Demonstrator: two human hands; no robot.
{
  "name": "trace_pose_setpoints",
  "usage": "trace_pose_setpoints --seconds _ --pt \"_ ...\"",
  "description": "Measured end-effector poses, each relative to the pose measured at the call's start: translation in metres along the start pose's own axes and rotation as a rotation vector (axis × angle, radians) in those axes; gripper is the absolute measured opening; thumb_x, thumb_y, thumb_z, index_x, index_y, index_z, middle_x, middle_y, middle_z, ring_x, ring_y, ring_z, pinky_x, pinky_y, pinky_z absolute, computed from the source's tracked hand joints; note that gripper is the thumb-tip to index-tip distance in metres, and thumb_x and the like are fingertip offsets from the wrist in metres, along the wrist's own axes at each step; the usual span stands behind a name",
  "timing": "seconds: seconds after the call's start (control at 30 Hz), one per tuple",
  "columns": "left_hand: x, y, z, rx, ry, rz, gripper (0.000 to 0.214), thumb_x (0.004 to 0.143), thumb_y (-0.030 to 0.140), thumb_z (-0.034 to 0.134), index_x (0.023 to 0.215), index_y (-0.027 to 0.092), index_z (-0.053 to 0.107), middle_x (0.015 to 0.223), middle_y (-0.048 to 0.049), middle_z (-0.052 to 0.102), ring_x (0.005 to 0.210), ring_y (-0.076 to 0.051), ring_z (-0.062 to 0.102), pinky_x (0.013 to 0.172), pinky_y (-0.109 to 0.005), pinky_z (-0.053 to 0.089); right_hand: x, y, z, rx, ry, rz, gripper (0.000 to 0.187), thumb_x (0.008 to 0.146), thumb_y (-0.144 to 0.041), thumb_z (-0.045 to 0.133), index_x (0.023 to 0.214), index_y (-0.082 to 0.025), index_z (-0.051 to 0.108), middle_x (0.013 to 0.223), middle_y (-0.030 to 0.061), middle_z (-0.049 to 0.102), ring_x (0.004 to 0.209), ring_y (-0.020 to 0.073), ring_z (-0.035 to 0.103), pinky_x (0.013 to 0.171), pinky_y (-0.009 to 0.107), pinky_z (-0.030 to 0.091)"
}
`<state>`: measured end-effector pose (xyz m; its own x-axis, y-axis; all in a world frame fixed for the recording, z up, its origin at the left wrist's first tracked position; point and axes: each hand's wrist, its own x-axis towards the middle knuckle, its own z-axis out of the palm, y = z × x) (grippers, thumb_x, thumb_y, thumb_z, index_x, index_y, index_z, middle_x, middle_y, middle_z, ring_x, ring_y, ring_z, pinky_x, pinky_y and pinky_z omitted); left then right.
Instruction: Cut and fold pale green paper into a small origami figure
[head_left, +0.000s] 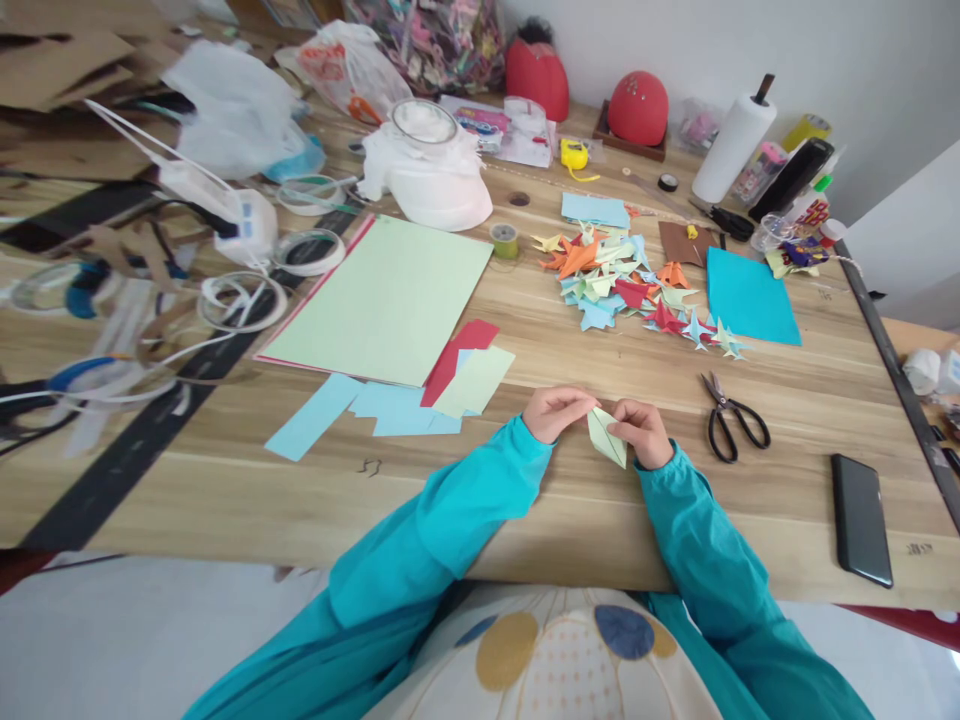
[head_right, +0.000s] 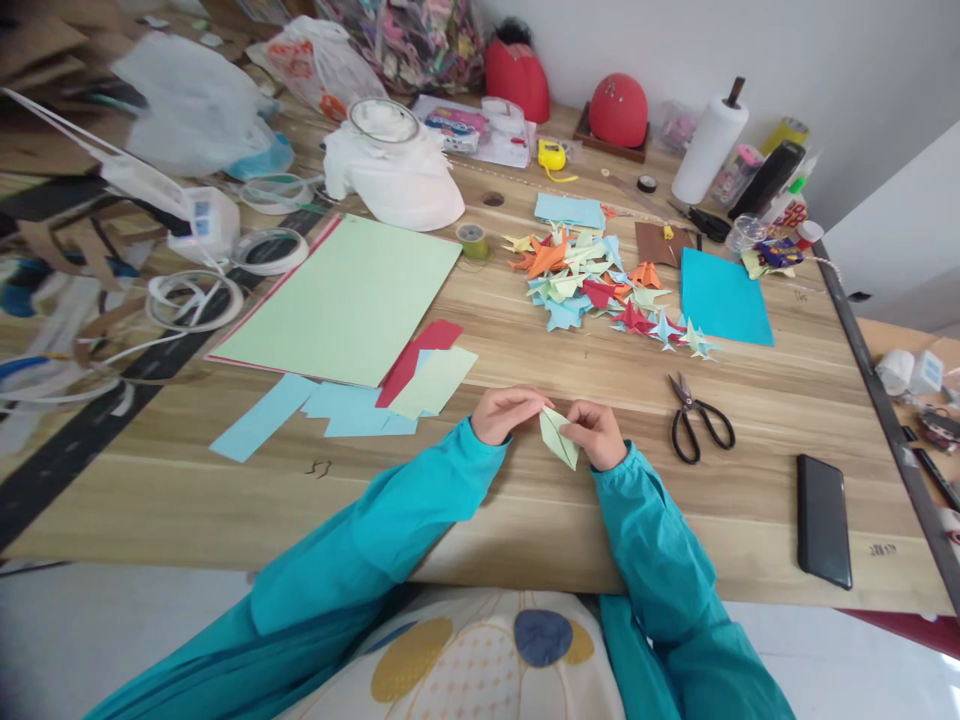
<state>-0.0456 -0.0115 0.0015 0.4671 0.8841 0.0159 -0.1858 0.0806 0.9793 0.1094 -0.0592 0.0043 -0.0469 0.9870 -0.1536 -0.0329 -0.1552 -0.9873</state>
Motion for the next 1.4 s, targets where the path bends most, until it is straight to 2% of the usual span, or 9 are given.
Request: trace_pose_setpoints --seconds 0.1,0.37,0.5,0.7,0.9,1.0,1.1,1.2,1.4 --pt "0.000 -0.003 0.004 0.090 0.015 0.009 0.020 0.057 0.030 0.070 0.063 0.012 0.066 0.062 -0.0035 0.062 0.055 -0.011 0.052 0.052 -0.023 0.042 0.000 0.002 0.001 -0.016 0.000 -0.028 0.028 0.057 -0.037 0.068 0.049 -0.017 0.049 0.045 -0.0038 0.047 0.042 0.0079 0.037 0.043 0.022 0.029" --pt "0.001 -0.008 0.005 0.071 0.007 -0.058 0.024 0.059 0.034 0.069 0.060 0.010 0.064 0.053 -0.0005 0.056 0.051 -0.009 0.046 0.048 -0.022 0.036 -0.001 0.006 0.002 -0.140 -0.031 -0.106 0.032 0.069 -0.043 0.061 0.053 -0.017 0.051 0.048 -0.0034 0.044 0.046 0.0083 0.037 0.046 0.023 0.030" --pt "0.001 -0.009 0.003 0.024 0.029 -0.116 0.028 0.064 0.037 0.064 0.056 0.010 0.062 0.049 0.0006 0.053 0.050 -0.009 0.046 0.049 -0.022 0.036 -0.001 0.005 0.002 -0.148 -0.050 -0.115 0.032 0.070 -0.044 0.060 0.054 -0.017 0.053 0.049 -0.0028 0.045 0.047 0.0088 0.038 0.047 0.023 0.032" --pt "0.000 -0.011 0.003 -0.101 0.026 -0.166 0.035 0.072 0.042 0.056 0.063 0.010 0.064 0.059 -0.0047 0.061 0.057 -0.014 0.054 0.054 -0.026 0.042 -0.001 0.006 0.002 -0.159 -0.036 -0.113 0.031 0.069 -0.044 0.061 0.056 -0.017 0.055 0.051 -0.0018 0.049 0.047 0.0093 0.041 0.048 0.024 0.034" --pt "0.000 -0.007 0.005 0.071 0.061 -0.082 0.026 0.053 0.034 0.073 0.056 0.011 0.061 0.049 0.0013 0.054 0.047 -0.008 0.045 0.047 -0.022 0.036 0.000 0.008 0.002 -0.184 -0.048 -0.117 0.031 0.070 -0.043 0.060 0.055 -0.017 0.055 0.050 -0.0022 0.047 0.047 0.0091 0.040 0.047 0.023 0.034" --pt "0.001 -0.010 0.004 0.095 0.079 -0.046 0.028 0.061 0.035 0.068 0.050 0.012 0.056 0.046 0.0032 0.047 0.046 -0.007 0.040 0.045 -0.021 0.032 0.000 0.009 0.001 -0.190 -0.068 -0.133 0.028 0.071 -0.040 0.060 0.057 -0.016 0.056 0.052 -0.0019 0.048 0.048 0.0091 0.041 0.049 0.023 0.034" --pt "0.000 -0.012 0.002 0.076 0.081 -0.032 0.030 0.067 0.036 0.062 0.050 0.012 0.056 0.051 0.0019 0.050 0.051 -0.008 0.043 0.049 -0.022 0.034 0.000 0.010 0.000 -0.200 -0.087 -0.153 0.025 0.072 -0.036 0.061 0.057 -0.016 0.056 0.052 -0.0021 0.048 0.048 0.0085 0.039 0.048 0.023 0.033" --pt "0.000 -0.011 0.001 0.071 0.086 -0.046 0.031 0.069 0.038 0.060 0.053 0.012 0.059 0.056 0.0001 0.055 0.055 -0.010 0.047 0.052 -0.023 0.037 0.000 0.010 0.000 -0.214 -0.104 -0.163 0.023 0.071 -0.033 0.062 0.057 -0.016 0.055 0.052 -0.0026 0.047 0.048 0.0082 0.039 0.048 0.023 0.032" --pt "0.000 -0.012 0.002 0.062 0.145 -0.112 0.044 0.072 0.050 0.051 0.052 0.012 0.058 0.048 -0.0003 0.052 0.049 -0.010 0.046 0.047 -0.024 0.036 0.000 0.008 0.001 -0.203 -0.102 -0.148 0.024 0.073 -0.034 0.060 0.057 -0.015 0.056 0.051 -0.0024 0.048 0.047 0.0082 0.039 0.047 0.022 0.032"
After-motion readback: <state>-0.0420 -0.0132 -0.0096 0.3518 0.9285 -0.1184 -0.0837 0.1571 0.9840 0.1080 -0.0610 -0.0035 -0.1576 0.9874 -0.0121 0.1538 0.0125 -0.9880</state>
